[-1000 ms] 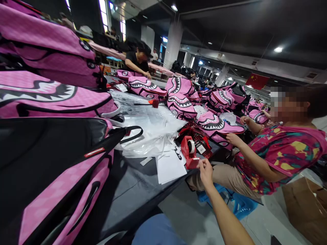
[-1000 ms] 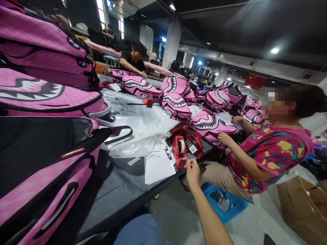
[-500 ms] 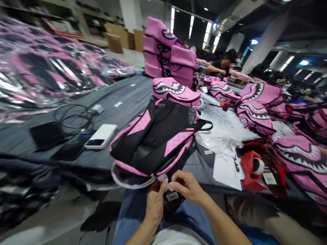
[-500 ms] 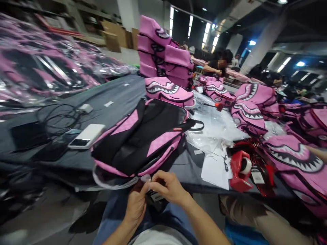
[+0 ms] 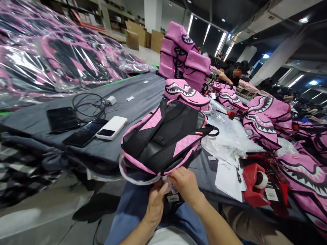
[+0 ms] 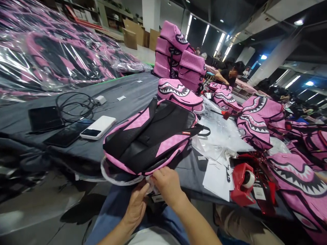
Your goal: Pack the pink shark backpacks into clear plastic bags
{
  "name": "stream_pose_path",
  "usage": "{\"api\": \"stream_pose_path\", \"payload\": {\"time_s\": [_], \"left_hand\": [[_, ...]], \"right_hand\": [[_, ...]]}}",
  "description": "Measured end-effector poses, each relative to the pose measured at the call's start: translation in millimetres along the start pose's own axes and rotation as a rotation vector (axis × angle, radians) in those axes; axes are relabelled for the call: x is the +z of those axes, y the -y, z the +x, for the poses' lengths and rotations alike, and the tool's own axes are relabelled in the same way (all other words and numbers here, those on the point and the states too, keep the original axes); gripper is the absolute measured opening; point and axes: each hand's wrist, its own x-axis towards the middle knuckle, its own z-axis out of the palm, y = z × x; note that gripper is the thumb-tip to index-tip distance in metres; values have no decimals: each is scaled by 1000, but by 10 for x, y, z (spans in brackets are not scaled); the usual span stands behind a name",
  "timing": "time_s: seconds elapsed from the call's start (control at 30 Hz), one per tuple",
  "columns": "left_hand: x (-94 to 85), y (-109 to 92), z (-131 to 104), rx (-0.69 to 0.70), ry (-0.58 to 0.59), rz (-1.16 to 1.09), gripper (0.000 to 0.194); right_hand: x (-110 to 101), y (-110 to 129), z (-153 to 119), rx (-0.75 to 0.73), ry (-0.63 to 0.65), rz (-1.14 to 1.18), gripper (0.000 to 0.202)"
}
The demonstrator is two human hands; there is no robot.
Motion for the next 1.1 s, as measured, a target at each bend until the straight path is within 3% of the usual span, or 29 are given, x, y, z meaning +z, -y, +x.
{"api": "stream_pose_path", "payload": {"time_s": [0.17, 0.47, 0.7, 0.77, 0.87, 0.93, 0.97, 1.1], "left_hand": [[11, -13, 0, -56, -81, 17, 63], [-10, -81, -23, -118, -100, 73, 68], [-53, -258, 21, -133, -72, 236, 71], [-50, -286, 25, -150, -72, 230, 70], [-16, -294, 16, -183, -83, 149, 68], [14, -284, 2, -220, -70, 54, 66], [26, -278, -4, -234, -61, 9, 65], [37, -255, 1, -234, -65, -57, 66]], "right_hand": [[-30, -43, -62, 108, 48, 186, 15], [2, -52, -19, 524, 186, 843, 12], [75, -165, 138, 479, 420, 990, 20], [115, -147, 115, 567, 407, 919, 17], [194, -59, 12, 762, 198, 758, 11], [231, -1, -69, 798, 76, 796, 20], [240, 16, -101, 778, 85, 865, 30], [225, -30, -124, 688, 423, 1232, 73]]}}
